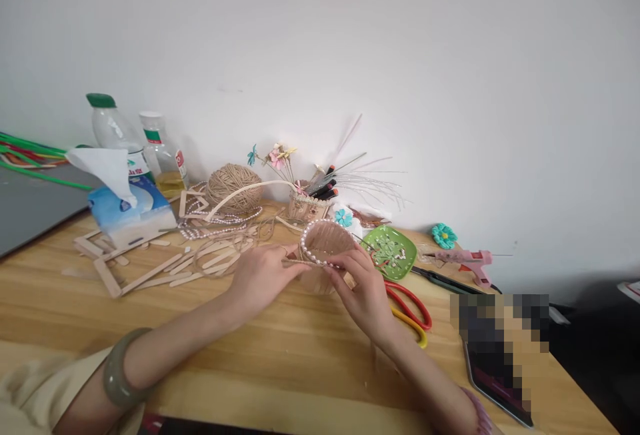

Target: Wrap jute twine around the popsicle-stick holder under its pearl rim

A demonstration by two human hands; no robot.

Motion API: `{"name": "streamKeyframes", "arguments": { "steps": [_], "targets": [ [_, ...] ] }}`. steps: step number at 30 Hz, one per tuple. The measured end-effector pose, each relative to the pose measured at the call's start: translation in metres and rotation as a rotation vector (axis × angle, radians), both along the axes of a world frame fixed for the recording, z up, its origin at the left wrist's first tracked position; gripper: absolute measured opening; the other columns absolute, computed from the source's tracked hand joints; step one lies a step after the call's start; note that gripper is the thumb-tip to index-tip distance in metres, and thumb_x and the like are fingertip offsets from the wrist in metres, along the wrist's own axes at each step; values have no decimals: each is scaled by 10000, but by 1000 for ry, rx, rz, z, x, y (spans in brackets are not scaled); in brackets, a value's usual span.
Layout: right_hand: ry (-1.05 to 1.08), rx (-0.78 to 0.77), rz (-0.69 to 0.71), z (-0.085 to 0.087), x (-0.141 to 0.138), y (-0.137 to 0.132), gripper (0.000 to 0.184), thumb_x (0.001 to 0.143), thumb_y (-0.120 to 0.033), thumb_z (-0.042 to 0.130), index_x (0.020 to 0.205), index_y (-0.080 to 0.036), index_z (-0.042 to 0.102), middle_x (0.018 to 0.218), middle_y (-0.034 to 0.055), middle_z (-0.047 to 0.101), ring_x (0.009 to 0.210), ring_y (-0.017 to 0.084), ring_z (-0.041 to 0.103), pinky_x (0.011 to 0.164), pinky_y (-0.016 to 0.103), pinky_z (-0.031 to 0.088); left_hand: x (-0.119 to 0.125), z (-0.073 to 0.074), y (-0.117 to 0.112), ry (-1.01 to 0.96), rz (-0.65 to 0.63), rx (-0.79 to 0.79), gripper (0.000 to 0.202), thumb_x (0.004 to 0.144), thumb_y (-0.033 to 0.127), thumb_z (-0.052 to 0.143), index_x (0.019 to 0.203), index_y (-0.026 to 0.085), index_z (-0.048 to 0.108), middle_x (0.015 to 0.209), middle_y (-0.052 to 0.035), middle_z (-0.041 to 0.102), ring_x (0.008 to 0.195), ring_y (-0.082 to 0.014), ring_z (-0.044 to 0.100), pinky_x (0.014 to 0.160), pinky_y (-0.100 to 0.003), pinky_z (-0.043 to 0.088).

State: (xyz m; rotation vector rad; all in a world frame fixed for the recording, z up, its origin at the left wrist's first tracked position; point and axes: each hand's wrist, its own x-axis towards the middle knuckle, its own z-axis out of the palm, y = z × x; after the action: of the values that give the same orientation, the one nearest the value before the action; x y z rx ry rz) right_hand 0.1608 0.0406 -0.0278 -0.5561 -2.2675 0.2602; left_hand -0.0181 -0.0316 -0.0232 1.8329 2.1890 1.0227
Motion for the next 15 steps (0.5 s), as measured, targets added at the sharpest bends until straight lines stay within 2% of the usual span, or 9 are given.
{"name": "streamKeyframes", "arguments": {
  "steps": [2,6,10,15],
  "targets": [
    [0,-43,-4,2,-1,-1,32,851,-201,549,856,-210,580,754,4,614,740,164,591,991,461,351,-4,1,1,-104,-11,-31,300,716,417,659,967,265,716,897,-24,753,810,-234,681,754,-329,492],
    [-32,-109,30,7,2,2,42,858,-213,535,844,-209,574,772,17,622,757,171,586,1004,475,328,-12,1,4,-263,-24,-78,249,677,423,678,842,249,746,784,5,759,676,-204,663,636,-296,470],
    [-94,-182,106,15,11,9,79,872,-241,521,824,-206,573,783,26,624,783,176,576,1011,476,310,-16,-2,7,-285,-147,-27,220,683,413,666,782,232,740,703,12,739,583,-169,613,531,-266,411],
    [-129,-253,159,23,21,14,107,881,-264,514,813,-203,571,772,20,603,781,167,567,1016,447,304,-15,-3,8,-359,-256,-15,191,707,369,666,813,224,731,792,1,746,649,-160,619,570,-254,428]
  ]
}}
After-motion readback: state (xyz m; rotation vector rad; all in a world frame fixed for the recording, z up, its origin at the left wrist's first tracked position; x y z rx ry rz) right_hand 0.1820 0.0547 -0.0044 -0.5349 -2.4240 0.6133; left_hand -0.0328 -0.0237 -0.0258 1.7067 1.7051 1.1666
